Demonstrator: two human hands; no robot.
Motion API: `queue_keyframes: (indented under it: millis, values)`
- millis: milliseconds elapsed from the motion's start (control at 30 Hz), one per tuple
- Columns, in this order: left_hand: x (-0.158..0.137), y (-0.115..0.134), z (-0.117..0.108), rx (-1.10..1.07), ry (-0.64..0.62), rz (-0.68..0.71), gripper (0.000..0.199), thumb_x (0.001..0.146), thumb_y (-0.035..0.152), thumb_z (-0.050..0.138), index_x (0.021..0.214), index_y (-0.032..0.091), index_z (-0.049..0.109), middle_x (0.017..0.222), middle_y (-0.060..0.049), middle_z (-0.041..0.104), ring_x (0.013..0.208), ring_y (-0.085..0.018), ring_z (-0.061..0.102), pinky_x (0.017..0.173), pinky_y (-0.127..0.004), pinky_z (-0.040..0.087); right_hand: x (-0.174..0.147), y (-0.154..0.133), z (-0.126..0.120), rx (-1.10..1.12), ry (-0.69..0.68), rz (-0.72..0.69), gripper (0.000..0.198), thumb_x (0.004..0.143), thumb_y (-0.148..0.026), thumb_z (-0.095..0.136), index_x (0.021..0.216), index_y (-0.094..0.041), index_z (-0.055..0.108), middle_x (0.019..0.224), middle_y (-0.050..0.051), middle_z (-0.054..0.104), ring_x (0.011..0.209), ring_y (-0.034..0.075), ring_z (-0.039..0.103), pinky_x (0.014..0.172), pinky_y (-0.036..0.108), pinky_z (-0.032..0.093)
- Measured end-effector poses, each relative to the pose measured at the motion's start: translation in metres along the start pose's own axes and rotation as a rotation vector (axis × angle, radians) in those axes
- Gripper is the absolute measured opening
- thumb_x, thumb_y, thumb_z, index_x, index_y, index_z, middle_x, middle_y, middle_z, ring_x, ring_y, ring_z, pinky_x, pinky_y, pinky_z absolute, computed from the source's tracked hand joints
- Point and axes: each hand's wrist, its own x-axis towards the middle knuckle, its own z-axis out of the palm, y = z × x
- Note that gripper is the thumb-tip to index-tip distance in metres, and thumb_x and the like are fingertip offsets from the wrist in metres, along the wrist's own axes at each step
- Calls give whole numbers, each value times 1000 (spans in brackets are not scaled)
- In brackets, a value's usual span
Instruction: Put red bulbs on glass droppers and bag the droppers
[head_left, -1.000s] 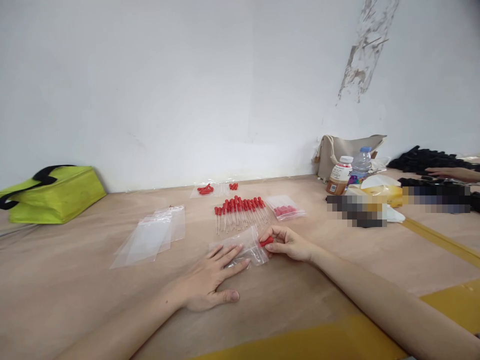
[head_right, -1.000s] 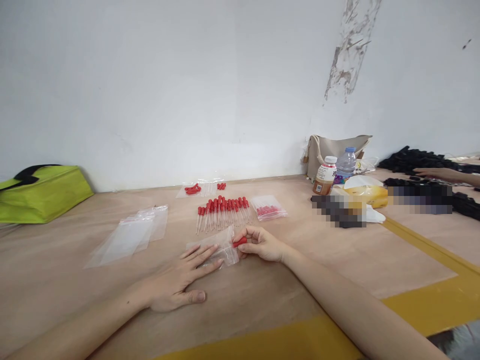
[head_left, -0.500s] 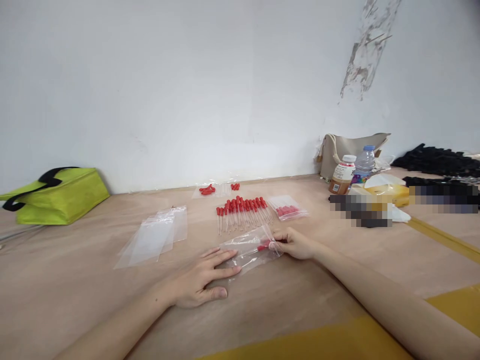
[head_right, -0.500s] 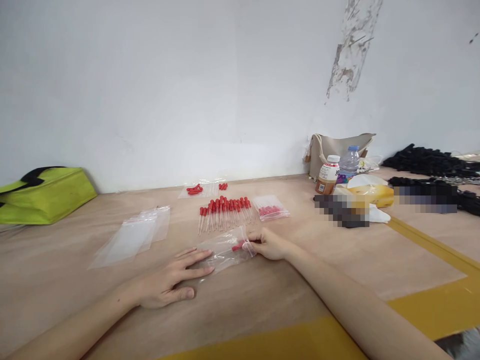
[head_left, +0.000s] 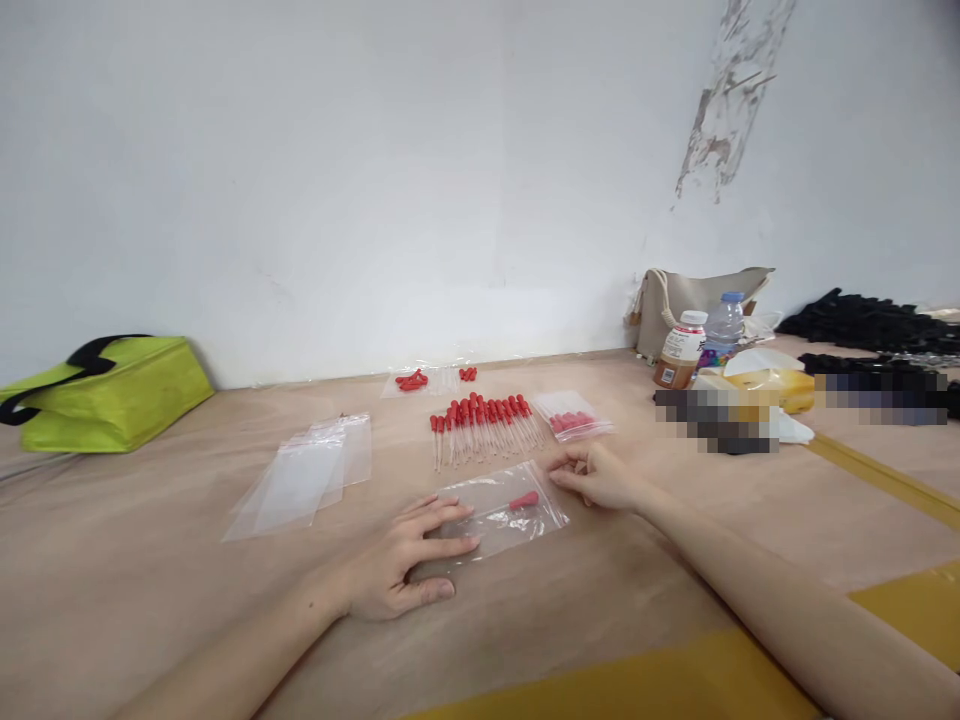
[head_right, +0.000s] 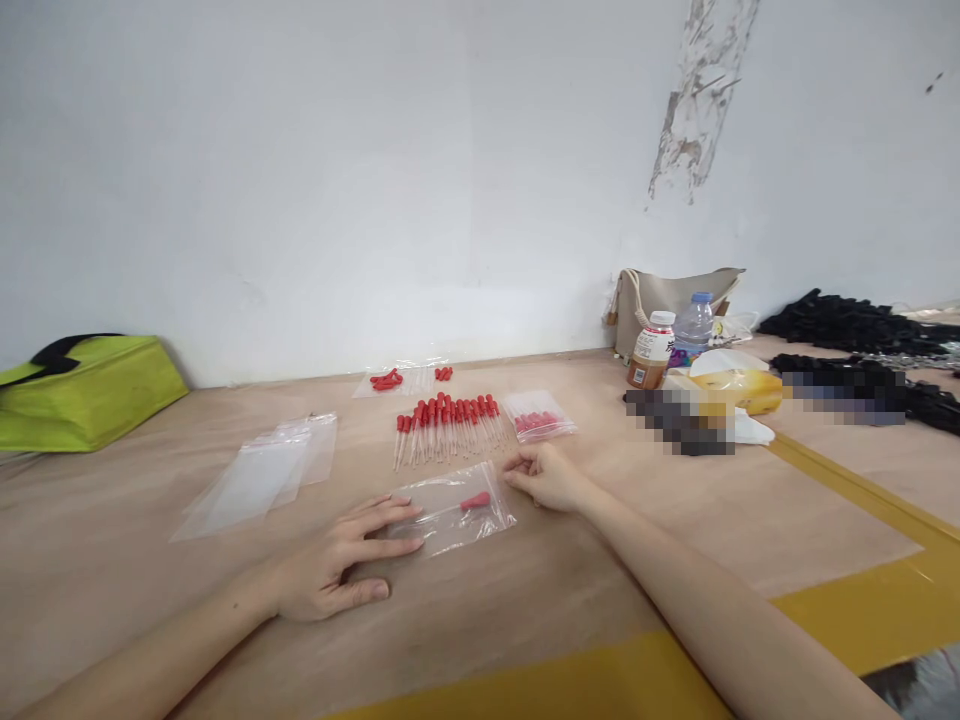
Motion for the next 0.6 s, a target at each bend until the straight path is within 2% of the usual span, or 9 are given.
queue_keyframes:
  millis: [67, 133, 267, 400, 500, 600]
  values:
    - [0, 2, 0, 6, 44, -10, 44, 83, 39, 48, 126, 29, 43, 129, -6, 41, 120, -26, 34, 101, -45, 25, 9, 1, -6, -46, 136, 9, 17, 65, -29, 59, 76, -17, 63, 53, -2, 55, 41, 9, 45, 38, 19, 33]
    - [0, 4, 0, 1, 64, -29, 41, 83, 37, 48, 123, 28, 46, 122, -7, 45, 115, -25, 38, 98, -43, 29, 22, -3, -12, -146, 211, -5, 12, 64, -25, 58, 72, -17, 63, 54, -1, 57, 46, 10, 50, 42, 20, 36]
    - [0, 5, 0, -58, 57, -29, 35, 84, 37, 46, 118, 28, 51, 117, -7, 47, 107, -23, 43, 93, -38, 36, 58, -21, -16, -418, 210, 65, 9, 62, -18, 57, 68, -17, 64, 66, 2, 64, 61, 12, 58, 53, 19, 40]
    - [1, 5, -2, -83, 56, -24, 35, 83, 38, 47, 116, 26, 53, 116, -7, 48, 105, -23, 44, 92, -38, 36, 96, -31, -7, -503, 268, 206, 17, 59, -16, 61, 75, -14, 64, 78, 9, 66, 68, 17, 60, 53, 21, 41]
    - [1, 5, -3, -86, 60, -24, 36, 83, 39, 48, 115, 26, 53, 116, -7, 49, 105, -23, 45, 93, -38, 35, 118, -28, -2, -515, 283, 322, 18, 54, -17, 66, 70, -12, 63, 72, 12, 65, 65, 21, 60, 48, 24, 41]
    - [1, 3, -2, -80, 66, -22, 36, 82, 39, 48, 115, 26, 55, 115, -6, 53, 108, -23, 45, 95, -38, 34, 131, -23, -2, -505, 258, 400, 13, 47, -17, 70, 55, -13, 60, 55, 10, 60, 56, 22, 59, 43, 26, 40]
